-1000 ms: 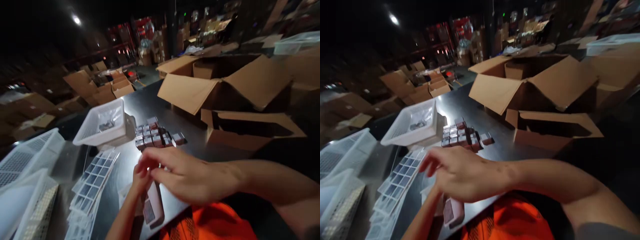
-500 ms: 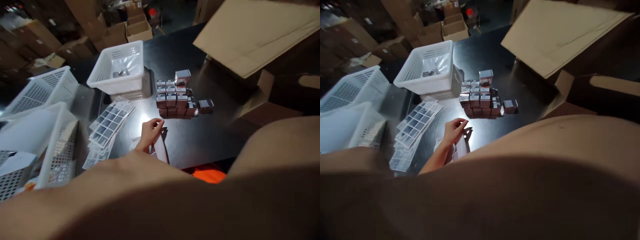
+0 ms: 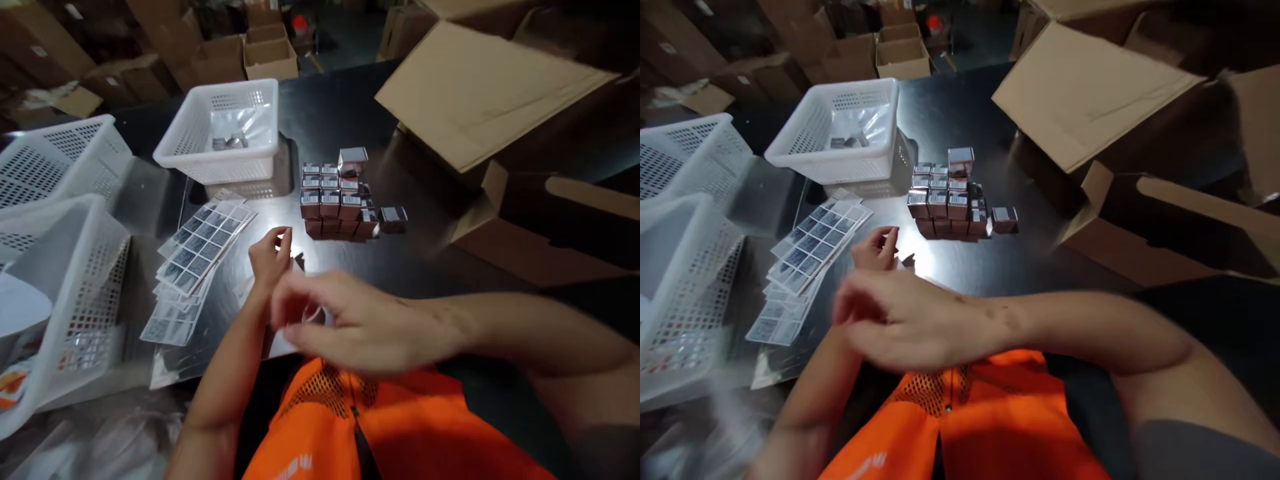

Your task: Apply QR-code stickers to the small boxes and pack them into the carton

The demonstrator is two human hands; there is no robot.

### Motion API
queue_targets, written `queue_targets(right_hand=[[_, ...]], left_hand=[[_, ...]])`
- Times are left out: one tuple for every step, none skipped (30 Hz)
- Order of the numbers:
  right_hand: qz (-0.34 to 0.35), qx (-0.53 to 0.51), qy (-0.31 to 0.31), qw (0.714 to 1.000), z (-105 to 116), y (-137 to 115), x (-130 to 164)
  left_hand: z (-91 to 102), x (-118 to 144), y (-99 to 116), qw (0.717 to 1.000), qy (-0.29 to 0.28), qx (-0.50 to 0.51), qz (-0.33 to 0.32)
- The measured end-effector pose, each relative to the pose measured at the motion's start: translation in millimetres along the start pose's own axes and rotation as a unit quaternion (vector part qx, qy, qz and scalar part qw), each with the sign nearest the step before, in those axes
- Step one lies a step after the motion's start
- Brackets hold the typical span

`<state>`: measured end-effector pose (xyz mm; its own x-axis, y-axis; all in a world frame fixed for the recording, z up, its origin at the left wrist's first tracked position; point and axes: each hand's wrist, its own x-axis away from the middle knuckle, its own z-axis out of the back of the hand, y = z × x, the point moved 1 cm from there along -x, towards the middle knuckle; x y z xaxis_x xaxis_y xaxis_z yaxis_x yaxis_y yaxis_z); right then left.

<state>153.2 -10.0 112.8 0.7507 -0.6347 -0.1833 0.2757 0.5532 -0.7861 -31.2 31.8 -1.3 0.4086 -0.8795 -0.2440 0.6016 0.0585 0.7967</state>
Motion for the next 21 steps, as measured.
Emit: queue_targets(right_hand=[[-0.008, 0.0, 0.043, 0.999, 7.0, 13.2, -3.5], [-0.024, -0.003, 0.091, 0.996, 10.5, 28.0, -8.6], [-0.052, -0.011, 0.133, 0.99, 10.7, 43.5, -14.5], [-0.086, -0.029, 0.147, 0.985, 7.6, 58.4, -20.8], [-0.119, -0.053, 0.139, 0.982, 2.6, 71.9, -26.9], [-0.147, -0.086, 0.112, 0.979, -3.2, 83.1, -32.3], [-0.165, -0.122, 0.082, 0.975, -8.4, 92.0, -36.8], [-0.178, -0.157, 0.065, 0.969, -11.8, 98.7, -40.3], [-0.183, -0.187, 0.065, 0.963, -13.0, 103.7, -42.9], [-0.183, -0.212, 0.076, 0.957, -12.0, 107.4, -44.7], [-0.179, -0.23, 0.091, 0.952, -9.4, 110.2, -45.8], [-0.175, -0.243, 0.105, 0.948, -6.0, 112.5, -46.4], [-0.172, -0.252, 0.116, 0.945, -2.4, 114.6, -46.3], [-0.168, -0.256, 0.121, 0.944, 0.8, 116.4, -45.8], [-0.165, -0.25, 0.121, 0.946, 3.2, 118.2, -44.9], [-0.162, -0.233, 0.118, 0.952, 4.6, 119.9, -43.5], [-0.159, -0.206, 0.114, 0.959, 5.2, 121.6, -41.9], [-0.156, -0.175, 0.111, 0.966, 5.2, 123.2, -40.1], [-0.155, -0.143, 0.109, 0.971, 4.8, 124.9, -38.2], [-0.158, -0.118, 0.107, 0.974, 4.4, 126.8, -36.4], [-0.167, -0.106, 0.104, 0.975, 4.2, 128.7, -34.9]], left_hand=[[2.3, -2.2, 1.7, 1.0, 0.028, -0.001, 0.004], [4.1, -4.7, 4.6, 0.999, 0.053, -0.004, 0.006], [5.3, -7.6, 8.7, 0.997, 0.075, -0.009, 0.006], [6.0, -10.9, 13.7, 0.995, 0.093, -0.016, 0.006], [6.3, -14.6, 19.1, 0.994, 0.109, -0.022, 0.005], [6.7, -18.6, 24.3, 0.992, 0.123, -0.027, 0.004], [7.5, -22.7, 28.8, 0.99, 0.135, -0.027, 0.005], [8.8, -26.7, 32.0, 0.99, 0.142, -0.018, 0.007], [10.6, -30.6, 33.6, 0.991, 0.136, 0.005, 0.013], [12.7, -34.0, 33.5, 0.993, 0.109, 0.046, 0.019], [14.7, -36.7, 31.9, 0.993, 0.055, 0.102, 0.024], [16.2, -38.5, 29.2, 0.986, -0.019, 0.166, 0.029], [17.2, -39.2, 25.7, 0.968, -0.1, 0.226, 0.034], [17.5, -38.7, 21.7, 0.947, -0.169, 0.271, 0.043], [17.3, -37.3, 17.4, 0.928, -0.213, 0.3, 0.055], [16.5, -35.4, 13.0, 0.918, -0.23, 0.314, 0.07], [15.4, -33.1, 9.0, 0.916, -0.227, 0.318, 0.087], [14.2, -30.7, 5.7, 0.918, -0.213, 0.319, 0.102], [13.2, -28.3, 3.1, 0.92, -0.2, 0.317, 0.112], [12.7, -26.2, 1.4, 0.922, -0.192, 0.315, 0.118], [12.9, -24.5, 0.4, 0.924, -0.188, 0.31, 0.125]])
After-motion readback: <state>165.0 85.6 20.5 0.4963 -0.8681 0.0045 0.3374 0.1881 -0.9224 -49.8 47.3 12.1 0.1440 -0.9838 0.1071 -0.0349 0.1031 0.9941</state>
